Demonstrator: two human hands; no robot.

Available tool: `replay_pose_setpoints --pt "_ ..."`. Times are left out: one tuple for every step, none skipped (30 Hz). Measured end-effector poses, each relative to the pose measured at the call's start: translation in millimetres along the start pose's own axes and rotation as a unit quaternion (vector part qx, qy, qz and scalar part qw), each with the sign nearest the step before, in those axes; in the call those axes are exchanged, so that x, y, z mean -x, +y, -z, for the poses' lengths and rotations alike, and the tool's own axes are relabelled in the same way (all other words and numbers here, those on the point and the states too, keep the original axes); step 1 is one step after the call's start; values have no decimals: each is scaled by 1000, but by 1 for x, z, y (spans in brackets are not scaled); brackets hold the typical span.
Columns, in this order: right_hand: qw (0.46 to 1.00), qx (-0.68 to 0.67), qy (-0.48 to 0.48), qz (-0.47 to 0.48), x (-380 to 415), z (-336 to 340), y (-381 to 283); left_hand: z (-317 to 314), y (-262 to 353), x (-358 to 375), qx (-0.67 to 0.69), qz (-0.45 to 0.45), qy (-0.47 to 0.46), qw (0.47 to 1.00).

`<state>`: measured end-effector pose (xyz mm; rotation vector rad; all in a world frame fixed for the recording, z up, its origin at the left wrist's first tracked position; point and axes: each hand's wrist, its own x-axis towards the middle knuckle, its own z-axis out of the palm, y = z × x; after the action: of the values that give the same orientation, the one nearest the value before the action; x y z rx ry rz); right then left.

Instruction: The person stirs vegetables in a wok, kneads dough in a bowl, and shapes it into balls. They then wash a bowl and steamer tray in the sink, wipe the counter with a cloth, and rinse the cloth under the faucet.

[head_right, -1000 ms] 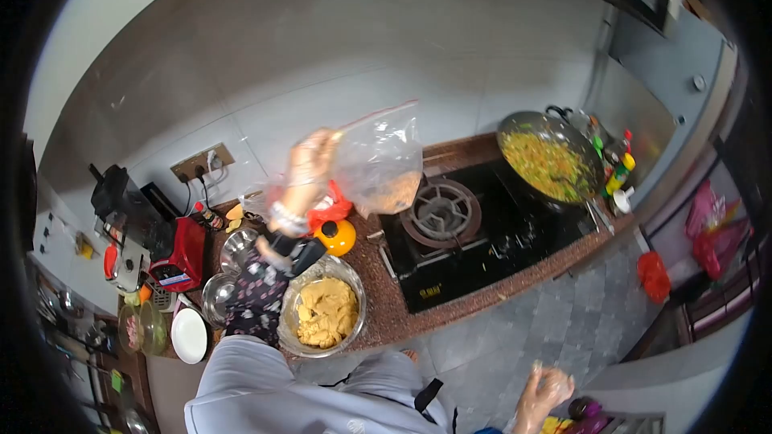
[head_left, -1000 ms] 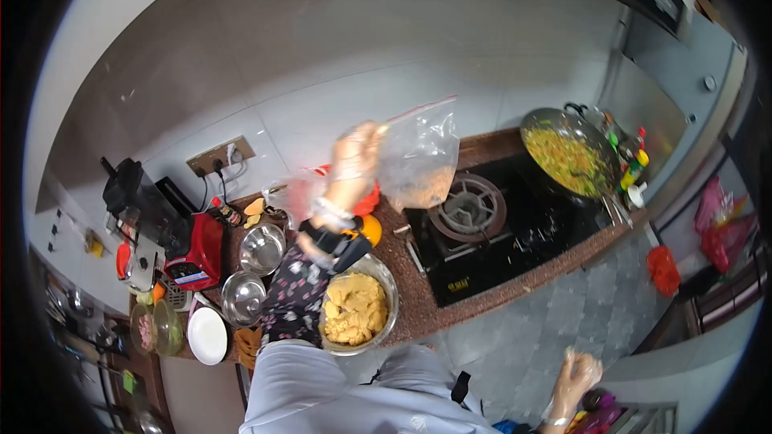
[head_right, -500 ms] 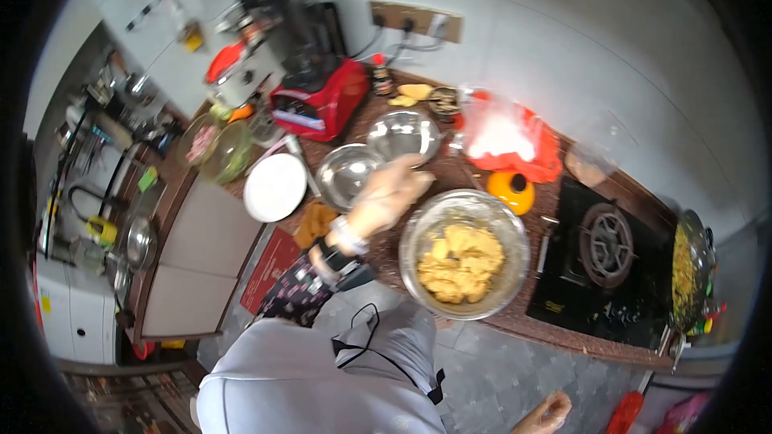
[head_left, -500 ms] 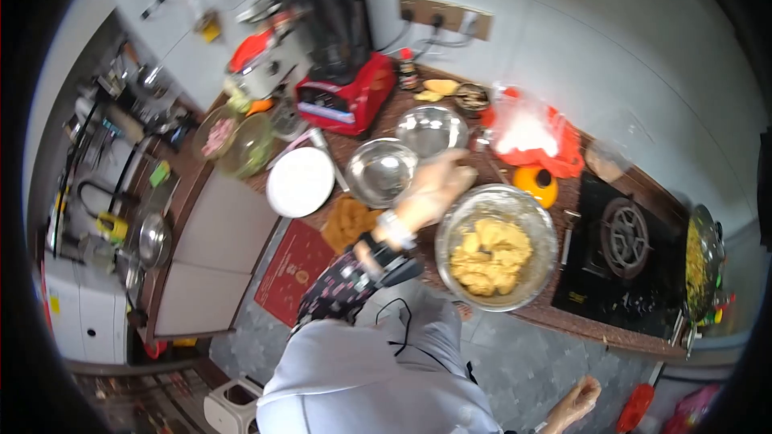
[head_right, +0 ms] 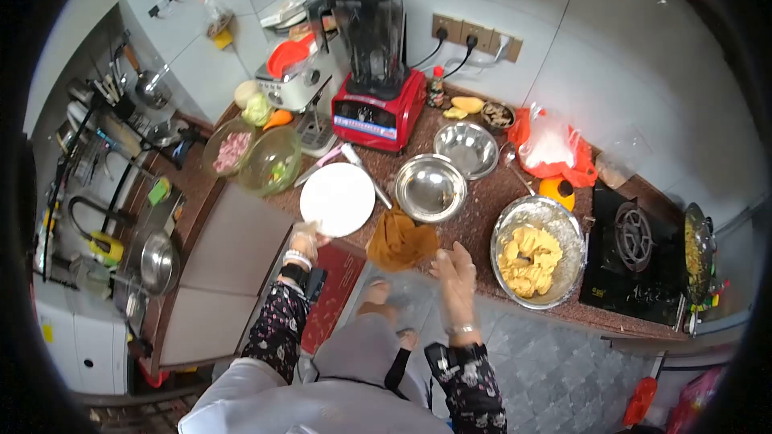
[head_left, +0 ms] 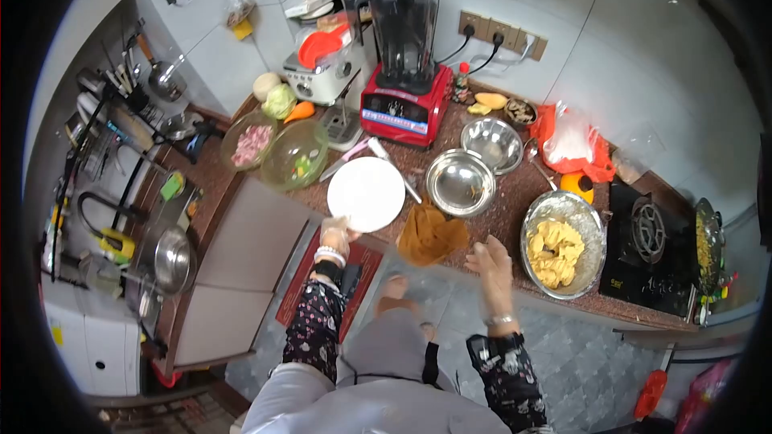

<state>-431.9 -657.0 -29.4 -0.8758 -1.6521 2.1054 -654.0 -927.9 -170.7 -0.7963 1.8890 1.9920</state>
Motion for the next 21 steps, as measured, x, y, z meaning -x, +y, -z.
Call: replay_pose_setpoints --pt "999 -9 26 -25 -31 -11 23 -1 -2 -11 -55 10 -15 998" --pt "997 -20 51 -50 -55 -22 36 3 -7 -12 -4 -19 -48 999" --pt "994 -41 70 -67 -70 -32 36 6 -10 -15 9 -31 -67 997" --pt "991 -61 88 -84 -83 -42 34 6 -9 -12 22 -55 -74 995" --pt "986 -81 104 -101 -98 -53 34 8 -4 -9 23 -40 -93 995" --pt "986 -85 90 -110 -116 -54 42 7 3 -3 25 -29 -93 995" --pt "987 -77 63 -128 -133 -49 57 17 -4 -7 92 -62 -152 982" --pt "989 -72 72 -104 -147 -41 67 17 23 21 100 -30 -151 983" --pt "991 -69 83 -81 -155 -44 74 21 16 7 109 -57 -158 980" --pt "987 -77 130 -60 -148 -60 60 28 24 2 70 -41 -154 985" --pt "981 -74 176 -41 -135 -71 31 31 28 3 37 -17 -147 988" --pt "976 -88 197 -28 -137 -78 13 39 26 -2 36 -18 -176 984" --pt "975 -85 207 -20 -147 -75 6 40 44 8 73 -8 -209 975" --pt "972 -88 216 -11 -161 -71 4 44 52 13 60 1 -223 973" --pt "970 -98 223 3 -179 -68 2 45 59 11 45 2 -238 970" --pt "969 -87 230 -10 -200 -61 1 41 61 9 34 2 -234 972" --pt "969 -76 234 -25 -216 -58 0 39 61 9 24 3 -227 974" --pt "968 -88 234 7 -221 -62 -5 39 63 13 15 6 -218 976" --pt "968 -92 231 -4 -232 -57 -4 39 65 16 13 -1 -228 974" --pt "970 -88 228 -17 -240 -56 -6 37 68 19 13 -8 -237 971" --pt "971 -82 223 -31 -246 -52 -8 34 70 27 15 -14 -245 969"
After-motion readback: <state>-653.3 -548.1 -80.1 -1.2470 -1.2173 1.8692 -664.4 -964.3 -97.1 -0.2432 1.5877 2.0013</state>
